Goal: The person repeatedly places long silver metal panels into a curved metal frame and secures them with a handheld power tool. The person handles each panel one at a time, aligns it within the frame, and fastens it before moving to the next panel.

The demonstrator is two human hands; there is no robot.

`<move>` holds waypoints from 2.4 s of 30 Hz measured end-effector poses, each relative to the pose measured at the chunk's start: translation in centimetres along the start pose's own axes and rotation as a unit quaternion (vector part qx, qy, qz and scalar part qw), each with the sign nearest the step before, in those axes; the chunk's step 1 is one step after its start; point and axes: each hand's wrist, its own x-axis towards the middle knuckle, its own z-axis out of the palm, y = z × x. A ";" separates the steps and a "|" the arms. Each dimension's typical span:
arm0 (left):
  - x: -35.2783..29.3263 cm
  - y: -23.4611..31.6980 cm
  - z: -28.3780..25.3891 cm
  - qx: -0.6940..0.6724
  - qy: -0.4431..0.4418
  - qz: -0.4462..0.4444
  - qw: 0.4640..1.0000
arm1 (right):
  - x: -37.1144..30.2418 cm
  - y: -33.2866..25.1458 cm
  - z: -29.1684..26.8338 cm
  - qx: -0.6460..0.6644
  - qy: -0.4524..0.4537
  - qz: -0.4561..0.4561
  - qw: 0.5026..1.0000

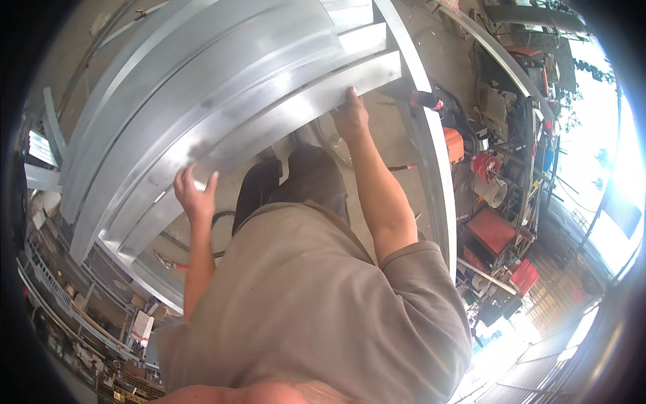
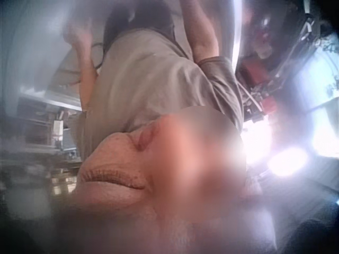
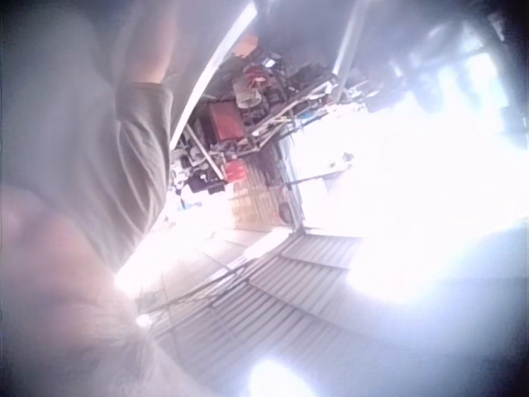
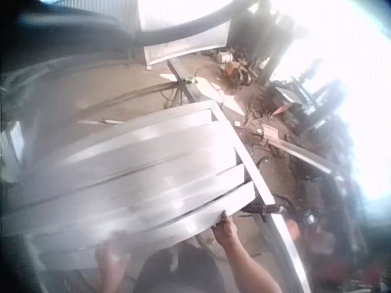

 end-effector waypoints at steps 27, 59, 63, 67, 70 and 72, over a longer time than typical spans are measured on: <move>6.0 4.5 3.5 0.013 -0.172 0.078 0.982 | 0.0 -1.3 1.5 0.034 -0.027 0.065 0.997; 5.8 4.4 4.1 0.019 -0.158 0.074 0.985 | 14.7 -31.6 -32.6 -0.443 0.086 0.245 0.858; 6.0 4.4 4.0 0.011 -0.158 0.079 0.984 | 17.0 -31.3 -34.1 -0.555 0.011 0.213 0.804; 6.0 4.5 3.9 0.016 -0.157 0.085 0.984 | 15.7 -30.3 -30.8 -0.603 0.024 0.122 0.788; 5.8 4.3 3.9 0.014 -0.155 0.085 0.984 | 12.9 -30.2 -27.5 -0.480 0.041 0.091 0.872; 5.8 4.1 4.1 0.016 -0.157 0.088 0.984 | 12.0 -31.3 -24.8 -0.165 0.124 0.181 0.962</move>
